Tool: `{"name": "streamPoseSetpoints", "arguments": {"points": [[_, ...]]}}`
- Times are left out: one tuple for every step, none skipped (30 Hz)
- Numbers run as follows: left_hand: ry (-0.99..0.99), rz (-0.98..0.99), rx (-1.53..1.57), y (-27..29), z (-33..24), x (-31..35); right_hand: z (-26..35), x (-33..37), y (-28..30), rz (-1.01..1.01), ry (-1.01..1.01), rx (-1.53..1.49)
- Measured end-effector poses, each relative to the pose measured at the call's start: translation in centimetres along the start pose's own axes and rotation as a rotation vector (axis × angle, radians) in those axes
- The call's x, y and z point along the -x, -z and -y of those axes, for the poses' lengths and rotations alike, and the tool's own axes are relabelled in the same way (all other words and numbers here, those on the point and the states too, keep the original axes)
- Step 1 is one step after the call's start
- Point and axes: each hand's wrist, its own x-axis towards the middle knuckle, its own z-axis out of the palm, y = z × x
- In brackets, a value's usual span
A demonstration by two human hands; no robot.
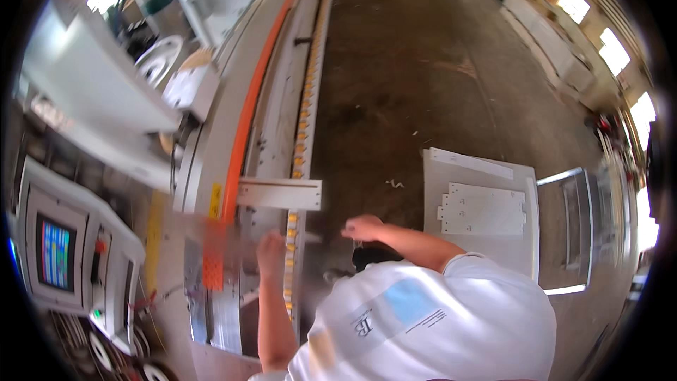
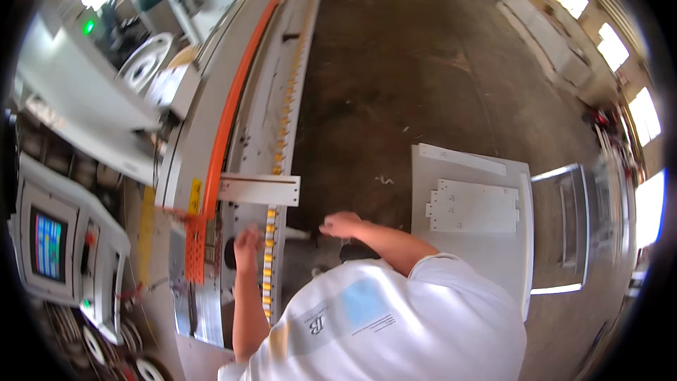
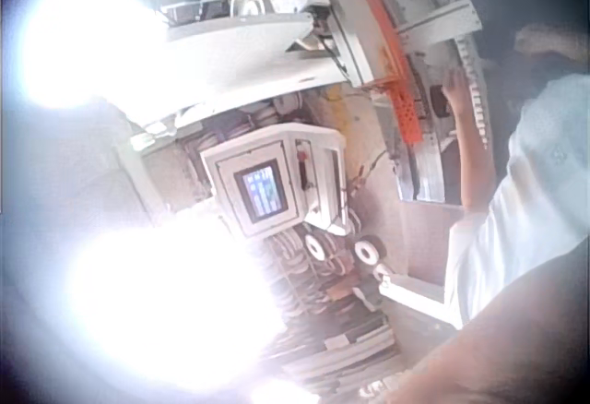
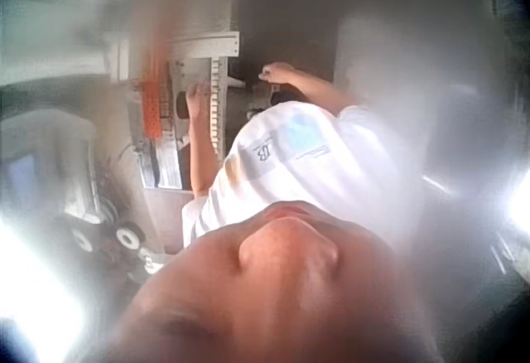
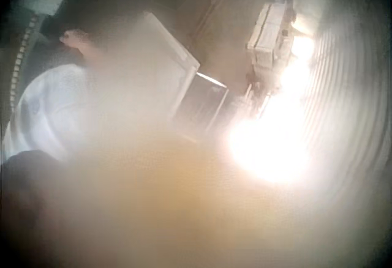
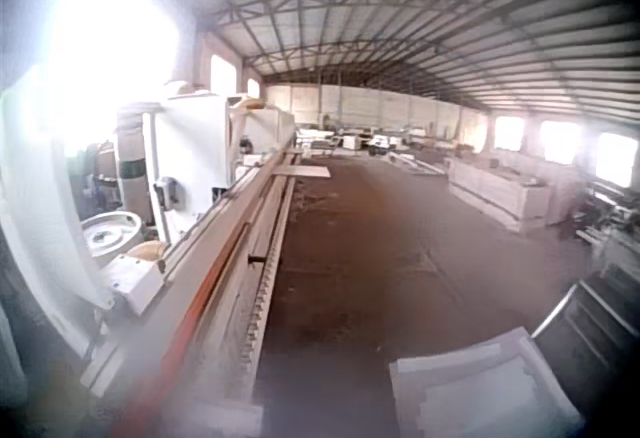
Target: The person repeatedly picks up white rectangular panels and smaller wooden strips, places them on a machine, and pushes them through to apply edge banding. The person handles the items one at a time, moving them between the machine and a stack on the floor.
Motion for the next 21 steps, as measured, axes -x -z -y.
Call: {"name": "streamPoseSetpoints", "arguments": {"points": [[0.003, 0.132, -0.070, 1.2, 2.0, 0.7, 0.3, 2.3, 1.0, 0.185, -0.080, 0.083], [-0.083, 0.256, -0.174, 1.4, 4.6, 1.6, 0.0, 5.0, 1.1, 0.227, -0.122, 0.229], [-0.090, 0.316, -0.256, 2.4, 8.7, 2.8, -0.3, 7.6, 1.0, 0.304, -0.147, 0.295], [-0.115, 0.356, -0.336, 3.9, 12.2, 4.5, -0.3, 9.9, 0.5, 0.366, -0.173, 0.323], [-0.016, 0.368, -0.437, 3.5, 13.3, 5.7, -2.1, 11.8, -1.4, 0.399, -0.203, 0.375], [0.084, 0.389, -0.545, 3.1, 14.6, 6.8, -2.7, 13.7, -2.3, 0.394, -0.202, 0.348], [0.232, 0.444, -0.708, 1.8, 13.5, 9.0, -3.5, 15.8, -3.2, 0.399, -0.213, 0.306], [0.119, 0.521, -1.029, 2.4, 15.0, 10.1, -4.0, 17.2, -3.9, 0.342, -0.239, 0.240], [-0.016, 0.585, -1.348, 2.6, 16.2, 11.1, -4.9, 18.2, -4.7, 0.286, -0.265, 0.176], [-0.052, 0.629, -1.483, 2.7, 17.1, 12.4, -5.5, 19.6, -5.3, 0.231, -0.292, 0.111], [-0.054, 0.654, -1.536, 3.0, 17.8, 13.0, -5.4, 20.6, -5.4, 0.261, -0.241, 0.064], [-0.015, 0.672, -1.530, 3.3, 18.6, 13.7, -5.4, 21.5, -5.1, 0.291, -0.188, 0.018], [0.020, 0.683, -1.528, 3.4, 19.1, 14.2, -5.3, 22.2, -4.4, 0.310, -0.130, -0.026], [0.080, 0.674, -1.490, 3.7, 19.4, 14.5, -1.7, 23.6, -1.4, 0.388, 0.010, -0.066], [0.106, 0.693, -1.472, 3.3, 19.6, 14.5, -2.4, 24.6, -1.9, 0.355, 0.004, -0.155], [0.126, 0.711, -1.466, 2.7, 19.8, 14.6, -3.6, 25.9, -3.4, 0.326, 0.003, -0.246], [0.134, 0.717, -1.449, 1.6, 19.8, 14.5, -4.8, 26.8, -4.6, 0.306, 0.005, -0.324], [0.131, 0.741, -1.441, 0.1, 20.1, 14.4, -8.0, 27.0, -7.0, 0.324, -0.061, -0.352], [0.145, 0.728, -1.432, -1.3, 19.8, 14.0, -9.5, 26.6, -7.6, 0.314, 0.003, -0.311], [0.146, 0.729, -1.418, -2.6, 19.7, 13.9, -10.5, 26.5, -7.8, 0.302, 0.061, -0.273], [0.147, 0.727, -1.401, -4.1, 19.8, 13.7, -11.8, 26.6, -7.9, 0.289, 0.118, -0.234]]}}
